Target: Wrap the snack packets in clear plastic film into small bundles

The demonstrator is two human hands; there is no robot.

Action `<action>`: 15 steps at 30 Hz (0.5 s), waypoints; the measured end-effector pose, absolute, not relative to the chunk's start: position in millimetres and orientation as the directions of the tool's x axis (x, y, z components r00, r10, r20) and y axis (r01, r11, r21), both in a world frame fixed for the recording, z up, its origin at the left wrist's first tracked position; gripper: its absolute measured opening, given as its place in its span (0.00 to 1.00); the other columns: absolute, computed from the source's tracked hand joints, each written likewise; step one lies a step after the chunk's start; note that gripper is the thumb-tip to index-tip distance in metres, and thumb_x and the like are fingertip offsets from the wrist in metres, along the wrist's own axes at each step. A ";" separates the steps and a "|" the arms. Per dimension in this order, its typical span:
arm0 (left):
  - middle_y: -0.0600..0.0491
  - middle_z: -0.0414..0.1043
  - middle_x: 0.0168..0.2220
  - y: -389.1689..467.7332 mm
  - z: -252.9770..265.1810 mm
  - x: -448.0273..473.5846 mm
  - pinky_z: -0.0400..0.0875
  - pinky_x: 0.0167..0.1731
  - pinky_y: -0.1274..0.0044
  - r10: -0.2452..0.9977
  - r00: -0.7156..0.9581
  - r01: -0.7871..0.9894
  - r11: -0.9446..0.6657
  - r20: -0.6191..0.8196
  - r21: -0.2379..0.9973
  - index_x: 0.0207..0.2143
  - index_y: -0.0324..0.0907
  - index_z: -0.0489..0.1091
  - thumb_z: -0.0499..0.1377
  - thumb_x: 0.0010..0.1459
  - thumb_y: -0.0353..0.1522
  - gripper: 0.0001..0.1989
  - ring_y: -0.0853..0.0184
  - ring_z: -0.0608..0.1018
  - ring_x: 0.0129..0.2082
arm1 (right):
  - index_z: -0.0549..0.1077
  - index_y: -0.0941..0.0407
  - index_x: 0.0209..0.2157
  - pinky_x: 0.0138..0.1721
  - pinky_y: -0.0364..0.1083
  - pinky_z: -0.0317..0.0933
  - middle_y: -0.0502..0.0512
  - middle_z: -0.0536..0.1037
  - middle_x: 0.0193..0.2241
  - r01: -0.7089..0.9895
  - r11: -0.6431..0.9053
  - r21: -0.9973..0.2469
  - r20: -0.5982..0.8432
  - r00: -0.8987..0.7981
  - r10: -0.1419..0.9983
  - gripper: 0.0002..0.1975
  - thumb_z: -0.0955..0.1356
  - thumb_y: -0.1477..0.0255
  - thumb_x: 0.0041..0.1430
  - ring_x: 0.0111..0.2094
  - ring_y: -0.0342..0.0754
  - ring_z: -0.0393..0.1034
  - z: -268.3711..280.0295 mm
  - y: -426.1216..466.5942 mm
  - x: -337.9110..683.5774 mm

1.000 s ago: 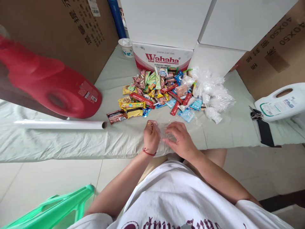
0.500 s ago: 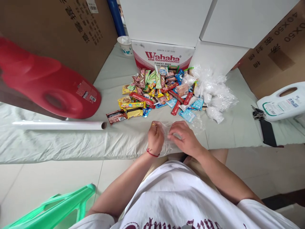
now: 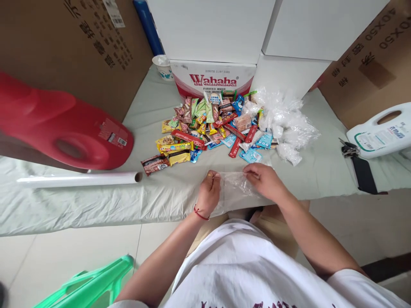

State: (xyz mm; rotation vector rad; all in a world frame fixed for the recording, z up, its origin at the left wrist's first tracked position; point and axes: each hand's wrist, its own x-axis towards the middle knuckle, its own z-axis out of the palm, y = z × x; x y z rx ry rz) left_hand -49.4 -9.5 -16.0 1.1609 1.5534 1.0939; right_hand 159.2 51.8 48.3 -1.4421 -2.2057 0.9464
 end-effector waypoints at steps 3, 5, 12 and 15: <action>0.62 0.55 0.19 -8.9 -10.9 -67.7 0.53 0.24 0.77 0.984 0.065 0.372 0.130 -0.166 0.919 0.33 0.46 0.63 0.53 0.67 0.46 0.15 0.70 0.60 0.20 | 0.77 0.54 0.35 0.39 0.46 0.65 0.53 0.80 0.35 0.572 0.225 -0.789 -0.045 -0.419 0.907 0.05 0.67 0.71 0.61 0.37 0.48 0.74 48.9 78.6 172.6; 0.63 0.56 0.19 -6.0 -9.8 -80.9 0.54 0.24 0.77 0.981 0.103 0.460 0.097 -0.162 0.883 0.36 0.45 0.66 0.56 0.65 0.46 0.14 0.69 0.62 0.20 | 0.74 0.55 0.33 0.36 0.45 0.66 0.52 0.78 0.32 0.493 0.110 -0.863 -0.126 -0.420 0.899 0.05 0.68 0.68 0.60 0.35 0.48 0.74 47.3 91.3 173.8; 0.46 0.73 0.42 -22.2 -7.7 -94.0 0.71 0.48 0.64 0.737 -0.268 0.786 -0.205 0.621 0.583 0.48 0.44 0.67 0.65 0.60 0.37 0.17 0.56 0.77 0.45 | 0.66 0.52 0.35 0.20 0.42 0.62 0.43 0.67 0.18 0.354 -0.252 -0.901 -0.373 -0.331 0.867 0.07 0.68 0.66 0.62 0.18 0.46 0.69 36.3 91.2 142.9; 0.47 0.76 0.48 -41.1 -3.4 -74.1 0.66 0.59 0.60 0.630 0.106 0.751 -0.558 0.769 0.354 0.53 0.50 0.67 0.69 0.59 0.35 0.22 0.54 0.77 0.55 | 0.66 0.51 0.36 0.18 0.42 0.60 0.42 0.65 0.17 0.329 -0.229 -0.916 -0.338 -0.326 0.883 0.06 0.68 0.67 0.63 0.16 0.45 0.67 35.8 87.6 132.1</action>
